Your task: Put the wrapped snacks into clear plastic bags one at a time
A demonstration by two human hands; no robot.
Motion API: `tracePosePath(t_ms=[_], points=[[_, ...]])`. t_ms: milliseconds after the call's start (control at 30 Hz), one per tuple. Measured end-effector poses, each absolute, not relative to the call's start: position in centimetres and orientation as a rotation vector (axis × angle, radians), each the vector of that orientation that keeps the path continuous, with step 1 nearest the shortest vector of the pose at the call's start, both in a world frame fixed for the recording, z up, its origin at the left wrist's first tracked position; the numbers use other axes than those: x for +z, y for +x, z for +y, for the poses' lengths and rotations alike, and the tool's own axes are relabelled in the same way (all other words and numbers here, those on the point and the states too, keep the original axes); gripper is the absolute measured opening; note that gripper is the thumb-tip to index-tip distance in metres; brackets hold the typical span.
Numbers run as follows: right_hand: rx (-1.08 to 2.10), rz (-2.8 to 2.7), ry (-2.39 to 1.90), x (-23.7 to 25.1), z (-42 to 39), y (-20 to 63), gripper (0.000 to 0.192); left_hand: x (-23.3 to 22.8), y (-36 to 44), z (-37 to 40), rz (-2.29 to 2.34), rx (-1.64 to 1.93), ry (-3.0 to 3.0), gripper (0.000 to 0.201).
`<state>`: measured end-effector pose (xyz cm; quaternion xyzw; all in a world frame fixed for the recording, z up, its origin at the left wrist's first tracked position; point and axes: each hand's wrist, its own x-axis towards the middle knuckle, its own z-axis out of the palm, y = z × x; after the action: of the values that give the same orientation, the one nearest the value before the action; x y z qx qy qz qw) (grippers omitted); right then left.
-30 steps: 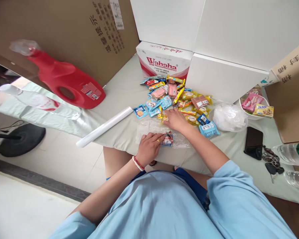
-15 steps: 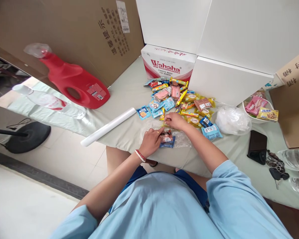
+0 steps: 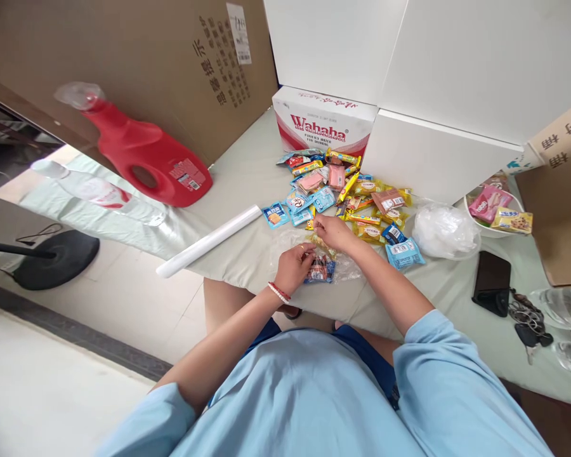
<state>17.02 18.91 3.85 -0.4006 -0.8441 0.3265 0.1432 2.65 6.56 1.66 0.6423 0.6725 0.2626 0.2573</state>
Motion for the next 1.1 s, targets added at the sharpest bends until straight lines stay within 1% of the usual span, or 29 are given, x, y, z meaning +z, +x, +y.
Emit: tracePosePath(t_ms=[100,200,267,333,367,500,633,767,933,1000,1100], points=[[0.920,-2.452,-1.245,4.1,18.7,16.9,0.015,1.6,3.4,6.9,1.882,0.682,1.644,0.032],[0.909,-2.501,-1.400,4.3,18.8,17.0,0.027,1.5,3.8,6.8,1.907,0.687,1.611,0.035],[0.914,-2.539,-1.442,4.3,18.9,17.1,0.020,1.6,3.9,6.6,1.945,0.752,1.613,0.041],[0.938,-2.559,-1.410,4.4,19.0,17.2,0.009,1.6,4.0,6.3,2.053,0.826,1.606,0.052],[0.953,-2.563,-1.379,4.5,19.0,17.2,0.006,1.6,4.0,6.2,2.115,0.849,1.594,0.058],[0.947,-2.546,-1.219,5.0,18.5,17.1,0.010,1.5,3.9,6.1,2.222,0.857,1.492,0.078],[0.797,-2.545,-1.038,5.9,16.7,17.8,0.013,0.9,3.5,6.2,2.215,0.862,1.445,0.090],[0.626,-2.586,-0.959,5.5,12.5,18.9,0.024,0.2,3.1,5.9,2.258,0.835,1.488,0.089],[0.576,-2.711,-0.802,1.9,7.1,19.2,0.034,0.0,1.1,5.7,2.220,0.665,1.677,0.073],[0.579,-2.716,-0.771,0.7,6.1,19.1,0.038,0.5,-0.9,6.1,2.014,0.581,1.830,0.068],[0.634,-2.682,-0.777,0.1,5.7,18.9,0.044,1.8,-4.6,7.1,1.463,0.464,1.998,0.061]])
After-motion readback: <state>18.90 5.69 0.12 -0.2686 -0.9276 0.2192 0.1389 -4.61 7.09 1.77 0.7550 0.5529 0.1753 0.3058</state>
